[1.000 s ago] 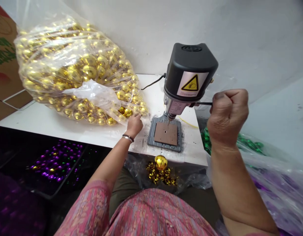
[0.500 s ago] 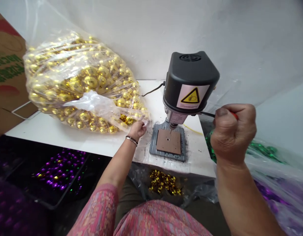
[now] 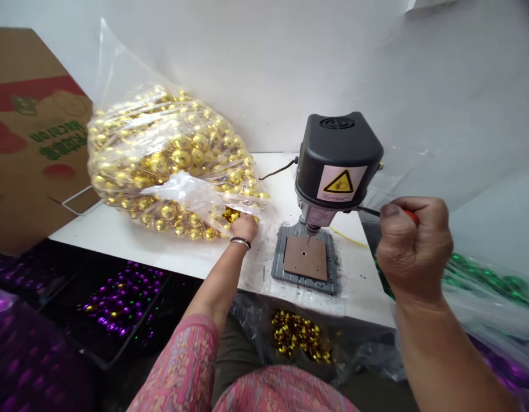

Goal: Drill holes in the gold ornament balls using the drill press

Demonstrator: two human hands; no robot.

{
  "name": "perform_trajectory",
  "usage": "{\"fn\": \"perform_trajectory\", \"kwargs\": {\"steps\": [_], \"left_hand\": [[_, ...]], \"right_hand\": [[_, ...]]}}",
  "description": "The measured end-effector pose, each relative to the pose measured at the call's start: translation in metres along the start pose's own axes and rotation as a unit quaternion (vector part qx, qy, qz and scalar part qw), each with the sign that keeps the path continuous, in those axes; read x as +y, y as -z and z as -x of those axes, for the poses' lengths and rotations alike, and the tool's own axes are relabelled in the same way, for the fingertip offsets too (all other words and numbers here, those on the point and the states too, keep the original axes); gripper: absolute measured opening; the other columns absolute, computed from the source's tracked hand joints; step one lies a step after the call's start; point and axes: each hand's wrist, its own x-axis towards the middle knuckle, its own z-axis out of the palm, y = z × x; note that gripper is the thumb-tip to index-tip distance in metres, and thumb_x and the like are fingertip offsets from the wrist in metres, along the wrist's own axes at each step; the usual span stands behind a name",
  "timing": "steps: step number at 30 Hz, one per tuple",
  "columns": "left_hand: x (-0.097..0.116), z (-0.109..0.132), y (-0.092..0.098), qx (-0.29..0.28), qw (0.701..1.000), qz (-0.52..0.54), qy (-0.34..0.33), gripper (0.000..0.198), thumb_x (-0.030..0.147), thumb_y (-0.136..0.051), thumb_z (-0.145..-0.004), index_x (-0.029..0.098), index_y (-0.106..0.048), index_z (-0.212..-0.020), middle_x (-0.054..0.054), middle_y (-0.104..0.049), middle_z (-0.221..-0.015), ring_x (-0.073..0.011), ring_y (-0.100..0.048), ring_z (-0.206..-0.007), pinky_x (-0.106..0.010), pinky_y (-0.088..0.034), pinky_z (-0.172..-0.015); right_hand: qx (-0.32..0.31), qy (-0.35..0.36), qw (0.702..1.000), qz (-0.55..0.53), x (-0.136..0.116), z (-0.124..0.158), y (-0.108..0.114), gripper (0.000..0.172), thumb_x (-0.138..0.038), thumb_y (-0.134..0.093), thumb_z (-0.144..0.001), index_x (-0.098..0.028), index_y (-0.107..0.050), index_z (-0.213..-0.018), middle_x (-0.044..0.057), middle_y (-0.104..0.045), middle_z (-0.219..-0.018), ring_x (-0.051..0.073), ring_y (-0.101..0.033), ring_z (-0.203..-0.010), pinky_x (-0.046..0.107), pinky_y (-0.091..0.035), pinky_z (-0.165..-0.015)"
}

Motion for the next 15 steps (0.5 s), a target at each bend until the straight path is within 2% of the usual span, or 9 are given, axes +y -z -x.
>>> {"fn": "perform_trajectory", "kwargs": {"steps": [2,3,5,6,8,10,11,13,15], "left_hand": [[-0.01,0.019,0.005,0.027,1.0,-0.005,0.008,0.026,0.018,-0.071,-0.076,0.011,-0.07,-0.102,-0.024,-0.07,-0.112,-0.0364,-0.066,-0.115,-0.042,-0.051,-0.093],[-0.015,0.03,0.007,0.042,0.999,0.026,0.005,0.03,0.021,-0.072,-0.076,0.012,-0.068,-0.105,-0.022,-0.07,-0.111,-0.0337,-0.067,-0.113,-0.04,-0.051,-0.092],[-0.022,0.055,0.008,0.035,0.985,0.169,-0.003,0.043,0.027,-0.073,-0.077,0.015,-0.06,-0.115,-0.014,-0.07,-0.106,-0.0263,-0.07,-0.1,-0.035,-0.053,-0.085],[-0.024,0.068,0.007,0.002,0.962,0.272,-0.003,0.049,0.031,-0.073,-0.077,0.017,-0.055,-0.12,-0.011,-0.07,-0.103,-0.0225,-0.07,-0.091,-0.032,-0.053,-0.079],[-0.026,0.092,0.004,-0.105,0.88,0.463,0.009,0.056,0.039,-0.073,-0.077,0.02,-0.049,-0.124,-0.006,-0.07,-0.099,-0.0162,-0.068,-0.076,-0.028,-0.05,-0.068],[-0.023,0.109,-0.002,-0.195,0.795,0.573,0.028,0.059,0.042,-0.075,-0.073,0.022,-0.051,-0.122,-0.005,-0.07,-0.101,-0.0135,-0.066,-0.073,-0.026,-0.049,-0.065],[-0.021,0.115,-0.006,-0.216,0.767,0.603,0.036,0.059,0.042,-0.077,-0.07,0.023,-0.053,-0.122,-0.005,-0.07,-0.102,-0.0129,-0.066,-0.074,-0.025,-0.049,-0.065],[-0.015,0.119,-0.015,-0.226,0.742,0.629,0.038,0.061,0.041,-0.079,-0.069,0.023,-0.057,-0.123,-0.005,-0.07,-0.105,-0.0121,-0.065,-0.077,-0.024,-0.049,-0.065],[-0.008,0.115,-0.023,-0.222,0.761,0.61,0.02,0.061,0.043,-0.078,-0.071,0.022,-0.059,-0.125,-0.005,-0.07,-0.105,-0.0116,-0.063,-0.077,-0.022,-0.048,-0.063]], "right_hand": [[0.002,0.002,1.0,0.004,-0.001,-0.001,0.0,0.022,-0.043,-0.054,-0.08,-0.023,-0.051,-0.072,0.001,-0.061,-0.065,0.013,-0.055,-0.056,0.028,-0.042,-0.054],[0.003,0.006,1.0,0.004,-0.001,-0.001,-0.001,0.022,-0.043,-0.054,-0.08,-0.023,-0.05,-0.072,0.001,-0.06,-0.065,0.013,-0.054,-0.056,0.028,-0.041,-0.054],[0.007,0.012,1.0,0.0,-0.001,-0.001,-0.002,0.022,-0.042,-0.053,-0.081,-0.023,-0.049,-0.072,0.001,-0.058,-0.065,0.013,-0.053,-0.056,0.028,-0.04,-0.054],[0.008,0.015,1.0,-0.003,-0.001,0.0,-0.003,0.022,-0.042,-0.053,-0.081,-0.023,-0.049,-0.072,0.001,-0.057,-0.065,0.012,-0.052,-0.056,0.028,-0.04,-0.055],[0.008,0.013,1.0,-0.012,-0.001,0.0,-0.004,0.023,-0.043,-0.052,-0.083,-0.023,-0.048,-0.074,0.0,-0.055,-0.066,0.011,-0.05,-0.058,0.028,-0.04,-0.056],[0.004,0.004,1.0,-0.021,-0.001,0.002,-0.005,0.024,-0.044,-0.05,-0.086,-0.022,-0.048,-0.076,-0.001,-0.053,-0.067,0.01,-0.048,-0.059,0.027,-0.04,-0.057],[-0.001,0.0,1.0,-0.025,-0.001,0.002,-0.005,0.025,-0.045,-0.049,-0.087,-0.022,-0.049,-0.078,-0.002,-0.052,-0.068,0.009,-0.047,-0.06,0.026,-0.04,-0.058],[-0.013,-0.006,0.999,-0.034,0.0,0.004,-0.006,0.025,-0.045,-0.048,-0.091,-0.022,-0.049,-0.08,-0.003,-0.051,-0.068,0.009,-0.046,-0.061,0.025,-0.041,-0.06],[-0.023,-0.002,0.999,-0.046,0.001,0.004,-0.006,0.025,-0.045,-0.048,-0.093,-0.022,-0.049,-0.082,-0.004,-0.05,-0.068,0.008,-0.047,-0.06,0.024,-0.043,-0.061]]}}
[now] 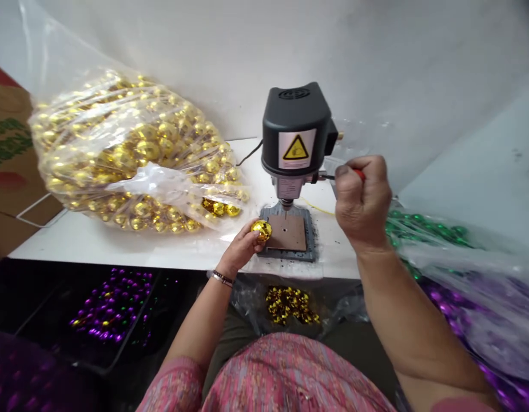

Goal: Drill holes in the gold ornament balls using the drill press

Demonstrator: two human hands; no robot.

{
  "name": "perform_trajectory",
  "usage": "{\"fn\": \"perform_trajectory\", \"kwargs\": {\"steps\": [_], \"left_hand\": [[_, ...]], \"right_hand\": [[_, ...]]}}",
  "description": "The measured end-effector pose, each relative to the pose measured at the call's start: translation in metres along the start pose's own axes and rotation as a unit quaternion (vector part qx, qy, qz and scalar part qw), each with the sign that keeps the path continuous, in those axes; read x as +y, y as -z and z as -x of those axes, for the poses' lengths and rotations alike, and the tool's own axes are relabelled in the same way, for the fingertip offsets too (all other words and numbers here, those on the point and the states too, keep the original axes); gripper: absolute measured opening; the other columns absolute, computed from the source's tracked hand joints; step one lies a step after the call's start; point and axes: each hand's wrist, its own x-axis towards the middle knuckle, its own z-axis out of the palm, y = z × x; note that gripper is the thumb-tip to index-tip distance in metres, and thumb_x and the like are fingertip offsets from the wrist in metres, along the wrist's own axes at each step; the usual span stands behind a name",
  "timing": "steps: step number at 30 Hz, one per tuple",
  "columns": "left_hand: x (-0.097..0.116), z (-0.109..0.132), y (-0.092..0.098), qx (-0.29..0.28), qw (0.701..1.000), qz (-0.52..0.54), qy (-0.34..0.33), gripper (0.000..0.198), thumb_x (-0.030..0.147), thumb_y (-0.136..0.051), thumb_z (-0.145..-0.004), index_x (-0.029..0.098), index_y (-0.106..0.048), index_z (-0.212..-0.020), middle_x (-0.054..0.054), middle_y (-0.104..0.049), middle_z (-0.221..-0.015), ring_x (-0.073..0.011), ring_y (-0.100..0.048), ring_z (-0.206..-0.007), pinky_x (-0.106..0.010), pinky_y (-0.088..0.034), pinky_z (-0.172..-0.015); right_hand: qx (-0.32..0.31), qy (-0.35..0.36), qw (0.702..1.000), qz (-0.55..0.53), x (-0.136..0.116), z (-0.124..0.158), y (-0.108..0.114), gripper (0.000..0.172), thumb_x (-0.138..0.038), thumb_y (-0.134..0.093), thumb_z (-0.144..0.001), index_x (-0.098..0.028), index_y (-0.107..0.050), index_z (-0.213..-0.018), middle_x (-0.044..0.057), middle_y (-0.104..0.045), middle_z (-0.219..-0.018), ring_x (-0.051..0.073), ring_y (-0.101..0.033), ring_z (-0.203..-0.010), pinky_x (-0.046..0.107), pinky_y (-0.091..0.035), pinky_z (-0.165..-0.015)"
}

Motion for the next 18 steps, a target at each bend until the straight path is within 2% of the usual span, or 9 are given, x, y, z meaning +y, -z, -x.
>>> {"fn": "perform_trajectory", "kwargs": {"steps": [2,4,6,8,12,18], "left_hand": [[-0.003,-0.012,-0.004,0.007,0.996,-0.084,-0.023,0.064,0.042,-0.08,-0.072,0.019,-0.061,-0.128,-0.006,-0.071,-0.108,-0.0127,-0.063,-0.08,-0.023,-0.049,-0.067],[-0.005,-0.024,-0.007,0.031,0.981,-0.185,-0.051,0.07,0.039,-0.084,-0.068,0.018,-0.061,-0.132,-0.008,-0.07,-0.118,-0.0167,-0.065,-0.091,-0.029,-0.053,-0.08],[-0.006,-0.034,-0.01,0.054,0.954,-0.282,-0.089,0.073,0.033,-0.087,-0.064,0.018,-0.062,-0.132,-0.01,-0.068,-0.127,-0.023,-0.065,-0.107,-0.037,-0.052,-0.096],[-0.007,-0.043,-0.013,0.053,0.921,-0.363,-0.131,0.07,0.029,-0.086,-0.063,0.017,-0.065,-0.128,-0.012,-0.066,-0.129,-0.0278,-0.063,-0.116,-0.042,-0.049,-0.105],[-0.009,-0.054,-0.022,0.027,0.875,-0.449,-0.181,0.064,0.026,-0.082,-0.068,0.017,-0.063,-0.129,-0.012,-0.068,-0.124,-0.0293,-0.064,-0.117,-0.045,-0.05,-0.105],[-0.01,-0.06,-0.028,-0.023,0.821,-0.524,-0.226,0.063,0.015,-0.08,-0.069,0.02,-0.062,-0.13,-0.01,-0.069,-0.13,-0.0282,-0.063,-0.122,-0.045,-0.049,-0.111]], "right_hand": [[-0.003,0.009,1.0,-0.015,0.001,-0.001,-0.001,0.025,-0.044,-0.048,-0.094,-0.022,-0.049,-0.083,-0.004,-0.051,-0.068,0.008,-0.048,-0.06,0.024,-0.044,-0.062],[-0.011,0.012,0.999,-0.03,0.002,-0.003,-0.001,0.024,-0.044,-0.048,-0.096,-0.022,-0.05,-0.084,-0.004,-0.052,-0.069,0.008,-0.049,-0.062,0.023,-0.045,-0.064],[-0.022,0.005,0.999,-0.042,0.002,-0.009,-0.003,0.025,-0.043,-0.048,-0.097,-0.022,-0.05,-0.085,-0.004,-0.051,-0.068,0.008,-0.049,-0.062,0.023,-0.046,-0.065],[-0.037,-0.006,0.998,-0.048,0.003,-0.018,-0.005,0.026,-0.044,-0.048,-0.098,-0.022,-0.049,-0.083,-0.004,-0.05,-0.067,0.008,-0.049,-0.062,0.023,-0.047,-0.066],[-0.056,-0.019,0.998,-0.033,0.005,-0.04,-0.009,0.032,-0.048,-0.051,-0.098,-0.023,-0.044,-0.079,-0.004,-0.046,-0.066,0.008,-0.05,-0.063,0.023,-0.046,-0.068],[-0.082,-0.093,0.992,0.039,-0.008,-0.057,-0.008,0.037,-0.041,-0.057,-0.095,-0.024,-0.035,-0.071,-0.003,-0.044,-0.066,0.01,-0.04,-0.063,0.026,-0.041,-0.066]]}}
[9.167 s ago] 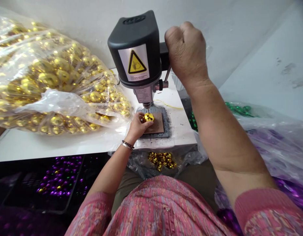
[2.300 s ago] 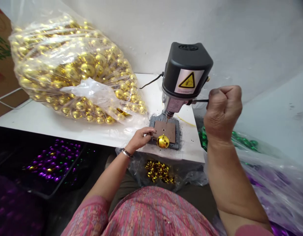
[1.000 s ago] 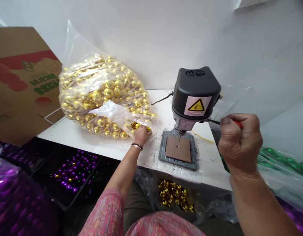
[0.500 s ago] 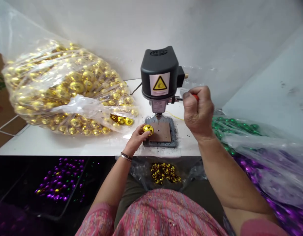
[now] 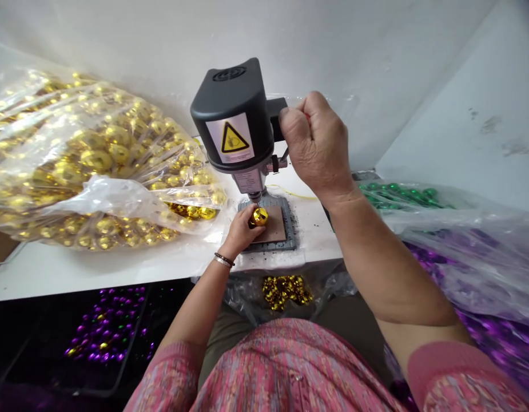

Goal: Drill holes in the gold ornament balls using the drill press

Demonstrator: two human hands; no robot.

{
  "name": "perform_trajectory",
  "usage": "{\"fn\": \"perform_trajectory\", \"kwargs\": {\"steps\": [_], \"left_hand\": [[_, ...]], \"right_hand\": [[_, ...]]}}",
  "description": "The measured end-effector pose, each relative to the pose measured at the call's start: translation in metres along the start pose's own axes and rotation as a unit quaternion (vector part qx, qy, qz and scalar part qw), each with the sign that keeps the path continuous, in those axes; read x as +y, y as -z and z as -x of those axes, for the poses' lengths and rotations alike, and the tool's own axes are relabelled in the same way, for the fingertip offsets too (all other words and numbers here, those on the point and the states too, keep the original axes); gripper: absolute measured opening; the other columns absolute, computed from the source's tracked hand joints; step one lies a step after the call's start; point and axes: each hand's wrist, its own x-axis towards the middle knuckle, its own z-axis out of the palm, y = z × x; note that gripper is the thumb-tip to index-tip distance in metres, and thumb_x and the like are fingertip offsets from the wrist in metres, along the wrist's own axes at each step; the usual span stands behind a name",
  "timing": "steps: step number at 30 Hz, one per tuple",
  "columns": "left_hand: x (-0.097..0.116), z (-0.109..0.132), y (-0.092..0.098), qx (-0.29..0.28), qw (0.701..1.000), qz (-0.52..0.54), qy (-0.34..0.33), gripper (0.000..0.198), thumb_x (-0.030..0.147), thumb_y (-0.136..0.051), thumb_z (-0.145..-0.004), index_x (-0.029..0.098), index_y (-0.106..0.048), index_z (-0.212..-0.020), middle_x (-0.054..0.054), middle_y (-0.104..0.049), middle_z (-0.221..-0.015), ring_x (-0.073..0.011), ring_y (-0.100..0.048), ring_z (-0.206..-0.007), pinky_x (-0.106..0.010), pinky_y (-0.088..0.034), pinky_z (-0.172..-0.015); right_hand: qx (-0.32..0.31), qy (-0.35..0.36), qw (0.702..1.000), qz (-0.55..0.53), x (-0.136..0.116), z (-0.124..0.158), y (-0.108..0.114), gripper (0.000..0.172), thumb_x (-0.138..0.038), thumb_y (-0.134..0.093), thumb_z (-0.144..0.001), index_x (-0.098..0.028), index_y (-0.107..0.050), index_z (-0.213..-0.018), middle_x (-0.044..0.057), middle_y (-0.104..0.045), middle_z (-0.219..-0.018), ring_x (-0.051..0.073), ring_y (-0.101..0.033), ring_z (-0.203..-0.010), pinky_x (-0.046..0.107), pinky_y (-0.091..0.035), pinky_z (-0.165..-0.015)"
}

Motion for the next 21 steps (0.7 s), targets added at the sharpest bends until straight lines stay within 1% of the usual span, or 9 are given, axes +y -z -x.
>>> {"fn": "perform_trajectory", "kwargs": {"steps": [3,6,8,10,12,14,17,21], "left_hand": [[0.0,0.004,0.0,0.004,1.0,-0.014,-0.025,0.064,0.016,-0.078,-0.072,0.018,-0.06,-0.133,-0.012,-0.067,-0.134,-0.029,-0.061,-0.126,-0.046,-0.047,-0.114],[0.002,0.008,-0.002,-0.006,0.999,0.009,-0.043,0.058,0.026,-0.076,-0.08,0.016,-0.059,-0.134,-0.014,-0.066,-0.135,-0.0288,-0.061,-0.126,-0.045,-0.047,-0.112],[0.005,0.01,-0.004,-0.014,0.998,0.04,-0.035,0.052,0.033,-0.069,-0.087,0.016,-0.059,-0.135,-0.014,-0.067,-0.133,-0.0276,-0.063,-0.123,-0.043,-0.048,-0.11],[0.009,0.011,-0.009,-0.003,0.998,0.068,-0.003,0.053,0.035,-0.066,-0.09,0.015,-0.057,-0.138,-0.014,-0.068,-0.133,-0.0269,-0.064,-0.122,-0.042,-0.049,-0.108],[0.012,0.011,-0.013,0.016,0.996,0.08,0.038,0.058,0.034,-0.07,-0.087,0.015,-0.057,-0.141,-0.014,-0.07,-0.13,-0.0273,-0.065,-0.12,-0.042,-0.05,-0.107],[0.014,0.011,-0.016,0.029,0.995,0.074,0.063,0.061,0.034,-0.075,-0.082,0.016,-0.06,-0.138,-0.013,-0.072,-0.124,-0.0279,-0.066,-0.115,-0.042,-0.051,-0.104],[0.014,0.01,-0.017,0.03,0.996,0.057,0.064,0.06,0.034,-0.08,-0.078,0.018,-0.065,-0.134,-0.011,-0.074,-0.117,-0.0279,-0.068,-0.108,-0.042,-0.052,-0.099],[0.014,0.008,-0.015,0.021,0.996,0.054,0.072,0.062,0.033,-0.081,-0.076,0.019,-0.065,-0.135,-0.01,-0.076,-0.112,-0.0261,-0.068,-0.1,-0.039,-0.054,-0.092]], "right_hand": [[-0.016,-0.021,1.0,0.009,-0.007,0.001,0.003,0.035,-0.038,-0.058,-0.094,-0.025,-0.036,-0.072,-0.003,-0.046,-0.068,0.012,-0.04,-0.065,0.027,-0.042,-0.069],[-0.029,-0.024,0.999,0.017,-0.01,0.003,0.005,0.033,-0.036,-0.058,-0.095,-0.026,-0.035,-0.072,-0.002,-0.047,-0.069,0.012,-0.041,-0.066,0.027,-0.043,-0.07],[-0.022,-0.017,1.0,0.013,-0.01,0.003,0.006,0.033,-0.036,-0.056,-0.095,-0.026,-0.034,-0.073,-0.003,-0.046,-0.069,0.012,-0.042,-0.067,0.027,-0.044,-0.072],[-0.017,-0.012,1.0,0.012,-0.009,0.004,0.005,0.034,-0.035,-0.055,-0.096,-0.025,-0.033,-0.072,-0.003,-0.043,-0.069,0.012,-0.044,-0.066,0.027,-0.045,-0.073],[-0.014,-0.008,1.0,0.015,-0.009,0.004,0.005,0.036,-0.034,-0.055,-0.096,-0.025,-0.031,-0.071,-0.003,-0.04,-0.067,0.012,-0.044,-0.066,0.027,-0.045,-0.072],[-0.013,-0.005,1.0,0.02,-0.009,0.003,0.005,0.037,-0.032,-0.056,-0.095,-0.025,-0.03,-0.07,-0.004,-0.039,-0.066,0.012,-0.043,-0.066,0.027,-0.044,-0.071],[-0.011,-0.009,1.0,0.028,-0.011,0.001,0.005,0.038,-0.029,-0.056,-0.095,-0.024,-0.03,-0.069,-0.004,-0.039,-0.065,0.012,-0.041,-0.066,0.026,-0.041,-0.071],[-0.01,-0.016,1.0,0.016,-0.012,-0.001,0.004,0.039,-0.027,-0.057,-0.096,-0.024,-0.029,-0.069,-0.005,-0.037,-0.064,0.01,-0.038,-0.064,0.025,-0.038,-0.071]]}}
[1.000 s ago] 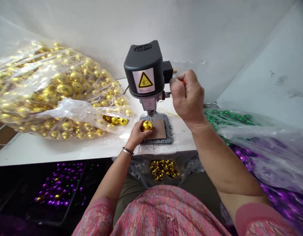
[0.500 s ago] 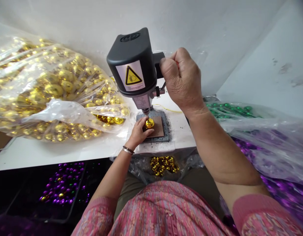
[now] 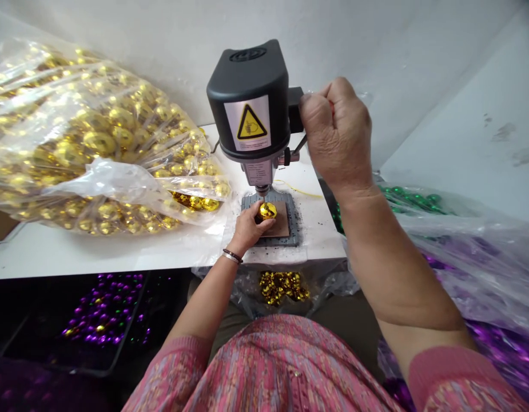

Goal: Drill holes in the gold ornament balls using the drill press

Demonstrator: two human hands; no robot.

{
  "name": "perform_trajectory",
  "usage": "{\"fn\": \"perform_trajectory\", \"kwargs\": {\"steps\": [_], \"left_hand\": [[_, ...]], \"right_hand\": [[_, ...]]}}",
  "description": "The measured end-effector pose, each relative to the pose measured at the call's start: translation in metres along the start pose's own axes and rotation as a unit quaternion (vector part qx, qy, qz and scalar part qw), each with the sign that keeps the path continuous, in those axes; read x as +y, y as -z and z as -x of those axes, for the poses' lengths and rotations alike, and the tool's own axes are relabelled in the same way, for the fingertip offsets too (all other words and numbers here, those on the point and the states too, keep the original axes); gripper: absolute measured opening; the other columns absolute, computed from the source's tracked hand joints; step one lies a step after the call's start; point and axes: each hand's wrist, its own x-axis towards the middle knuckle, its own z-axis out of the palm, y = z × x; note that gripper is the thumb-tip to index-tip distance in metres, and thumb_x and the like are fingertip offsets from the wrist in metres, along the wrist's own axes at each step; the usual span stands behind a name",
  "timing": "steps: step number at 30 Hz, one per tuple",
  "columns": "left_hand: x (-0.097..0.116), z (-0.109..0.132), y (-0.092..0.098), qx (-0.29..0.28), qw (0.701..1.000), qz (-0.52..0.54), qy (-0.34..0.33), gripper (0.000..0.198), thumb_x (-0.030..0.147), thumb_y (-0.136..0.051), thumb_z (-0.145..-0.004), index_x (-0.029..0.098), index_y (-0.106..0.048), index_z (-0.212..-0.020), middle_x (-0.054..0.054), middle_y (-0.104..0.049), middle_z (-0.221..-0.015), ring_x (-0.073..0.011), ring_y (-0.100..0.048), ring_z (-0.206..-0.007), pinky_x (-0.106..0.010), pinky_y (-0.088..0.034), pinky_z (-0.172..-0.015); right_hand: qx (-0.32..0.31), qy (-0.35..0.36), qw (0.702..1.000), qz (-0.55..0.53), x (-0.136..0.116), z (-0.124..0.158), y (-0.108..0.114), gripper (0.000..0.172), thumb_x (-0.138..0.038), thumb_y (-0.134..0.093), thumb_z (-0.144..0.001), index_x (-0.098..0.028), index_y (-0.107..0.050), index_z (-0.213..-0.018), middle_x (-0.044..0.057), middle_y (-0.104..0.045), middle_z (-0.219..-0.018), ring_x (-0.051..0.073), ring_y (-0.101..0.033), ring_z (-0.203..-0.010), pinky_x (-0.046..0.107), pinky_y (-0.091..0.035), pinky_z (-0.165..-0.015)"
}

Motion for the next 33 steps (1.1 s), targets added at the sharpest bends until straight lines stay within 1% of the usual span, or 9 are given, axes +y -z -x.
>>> {"fn": "perform_trajectory", "kwargs": {"steps": [4,7,9,12,15,18,24,29,33], "left_hand": [[0.001,0.0,0.002,-0.009,1.0,-0.009,0.003,0.062,0.034,-0.081,-0.076,0.02,-0.065,-0.135,-0.008,-0.076,-0.106,-0.0248,-0.067,-0.096,-0.037,-0.053,-0.09],[0.003,0.001,0.001,-0.014,1.0,-0.021,0.006,0.063,0.035,-0.08,-0.077,0.02,-0.064,-0.137,-0.008,-0.076,-0.108,-0.0247,-0.066,-0.097,-0.038,-0.052,-0.09],[0.003,0.001,0.001,-0.014,0.999,-0.028,0.008,0.064,0.035,-0.079,-0.077,0.019,-0.063,-0.138,-0.008,-0.075,-0.11,-0.0253,-0.066,-0.099,-0.039,-0.051,-0.092],[0.003,0.002,0.0,-0.011,1.0,-0.026,0.004,0.065,0.034,-0.078,-0.078,0.018,-0.062,-0.138,-0.01,-0.074,-0.113,-0.0263,-0.066,-0.101,-0.04,-0.051,-0.093],[0.002,0.002,-0.001,-0.007,1.0,-0.022,-0.002,0.064,0.035,-0.078,-0.078,0.02,-0.063,-0.138,-0.009,-0.075,-0.114,-0.0265,-0.066,-0.101,-0.04,-0.051,-0.093],[0.002,0.003,-0.001,-0.002,1.0,-0.022,-0.003,0.064,0.035,-0.079,-0.078,0.023,-0.063,-0.138,-0.008,-0.075,-0.112,-0.0263,-0.066,-0.1,-0.04,-0.052,-0.092],[0.002,0.002,0.001,-0.018,1.0,-0.02,-0.007,0.064,0.035,-0.078,-0.079,0.02,-0.062,-0.139,-0.008,-0.076,-0.111,-0.0252,-0.066,-0.095,-0.039,-0.052,-0.09],[0.001,0.002,0.0,-0.021,0.999,-0.034,-0.004,0.064,0.035,-0.077,-0.08,0.019,-0.061,-0.14,-0.01,-0.075,-0.115,-0.0275,-0.066,-0.101,-0.041,-0.051,-0.093],[0.001,0.003,-0.001,-0.013,0.999,-0.047,-0.003,0.063,0.036,-0.078,-0.08,0.02,-0.062,-0.139,-0.009,-0.076,-0.112,-0.0275,-0.066,-0.1,-0.04,-0.052,-0.092]], "right_hand": [[0.021,0.046,0.998,-0.035,0.008,0.008,-0.001,0.036,-0.027,-0.057,-0.094,-0.024,-0.031,-0.07,-0.006,-0.035,-0.063,0.009,-0.034,-0.062,0.025,-0.037,-0.068],[0.041,0.102,0.992,-0.06,0.018,0.026,-0.001,0.028,-0.032,-0.053,-0.093,-0.023,-0.035,-0.074,-0.006,-0.034,-0.062,0.008,-0.031,-0.059,0.024,-0.038,-0.064],[0.041,0.121,0.99,-0.051,0.026,0.042,0.0,0.023,-0.035,-0.05,-0.092,-0.023,-0.039,-0.076,-0.006,-0.036,-0.063,0.008,-0.033,-0.059,0.023,-0.039,-0.063],[0.032,0.12,0.992,-0.005,0.037,0.063,0.001,0.018,-0.036,-0.05,-0.089,-0.023,-0.044,-0.078,-0.004,-0.04,-0.064,0.008,-0.04,-0.059,0.025,-0.043,-0.063],[0.025,0.111,0.993,0.036,0.046,0.076,0.0,0.017,-0.038,-0.049,-0.087,-0.024,-0.047,-0.078,-0.003,-0.04,-0.063,0.01,-0.043,-0.058,0.027,-0.045,-0.063],[0.036,0.12,0.991,0.045,0.052,0.081,-0.003,0.018,-0.04,-0.047,-0.088,-0.024,-0.048,-0.08,-0.003,-0.04,-0.062,0.011,-0.043,-0.057,0.028,-0.046,-0.063],[0.066,0.157,0.985,0.03,0.06,0.089,-0.01,0.013,-0.035,-0.048,-0.09,-0.024,-0.049,-0.085,-0.003,-0.042,-0.064,0.012,-0.045,-0.056,0.028,-0.046,-0.063],[0.116,0.193,0.974,0.014,0.067,0.096,-0.018,0.01,-0.031,-0.049,-0.091,-0.023,-0.049,-0.085,-0.002,-0.047,-0.066,0.011,-0.047,-0.058,0.027,-0.044,-0.061],[0.156,0.169,0.973,0.024,0.071,0.098,-0.026,0.017,-0.038,-0.048,-0.091,-0.023,-0.052,-0.085,0.0,-0.049,-0.069,0.013,-0.048,-0.059,0.028,-0.045,-0.06]]}}
